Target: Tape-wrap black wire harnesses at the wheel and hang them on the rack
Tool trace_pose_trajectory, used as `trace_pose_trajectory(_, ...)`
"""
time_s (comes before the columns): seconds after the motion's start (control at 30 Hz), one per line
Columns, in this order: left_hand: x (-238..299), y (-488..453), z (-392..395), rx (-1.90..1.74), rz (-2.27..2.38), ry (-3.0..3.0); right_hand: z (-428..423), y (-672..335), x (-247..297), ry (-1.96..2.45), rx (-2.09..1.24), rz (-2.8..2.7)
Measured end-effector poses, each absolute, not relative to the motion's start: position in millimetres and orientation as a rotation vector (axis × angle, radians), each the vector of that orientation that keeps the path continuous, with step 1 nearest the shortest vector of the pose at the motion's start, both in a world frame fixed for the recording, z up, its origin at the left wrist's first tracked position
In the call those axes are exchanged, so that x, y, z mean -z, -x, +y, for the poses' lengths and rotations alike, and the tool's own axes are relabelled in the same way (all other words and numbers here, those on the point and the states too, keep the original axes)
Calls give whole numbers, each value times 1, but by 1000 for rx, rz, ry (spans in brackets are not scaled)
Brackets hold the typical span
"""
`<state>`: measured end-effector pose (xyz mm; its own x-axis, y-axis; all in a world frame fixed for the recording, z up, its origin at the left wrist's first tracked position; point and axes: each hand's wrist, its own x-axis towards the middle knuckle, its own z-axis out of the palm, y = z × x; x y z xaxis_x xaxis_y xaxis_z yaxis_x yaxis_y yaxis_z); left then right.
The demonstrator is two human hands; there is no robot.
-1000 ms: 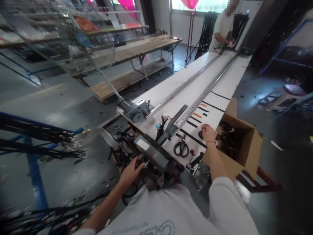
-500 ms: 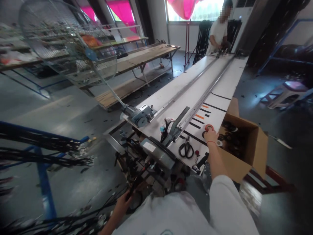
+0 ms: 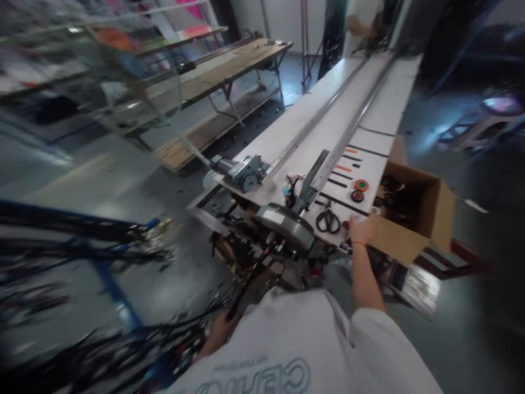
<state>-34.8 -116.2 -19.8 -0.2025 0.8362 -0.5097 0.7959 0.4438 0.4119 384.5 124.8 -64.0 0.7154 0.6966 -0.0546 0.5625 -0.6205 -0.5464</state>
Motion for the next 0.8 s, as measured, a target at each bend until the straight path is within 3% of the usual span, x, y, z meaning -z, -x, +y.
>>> trace_pose_trajectory(0.13,39,18,-52,-195,1886,-1406,100,-374,87,2437,-567,-778)
trace_pose_trajectory(0.3,38,-15,12,-310,1707,-1740,108,-371,85,2490,-491,-726)
trace_pose_trajectory(0.8,32,-10,-5,-251,1683,-1782,103,-360,74,2497,-401,-715)
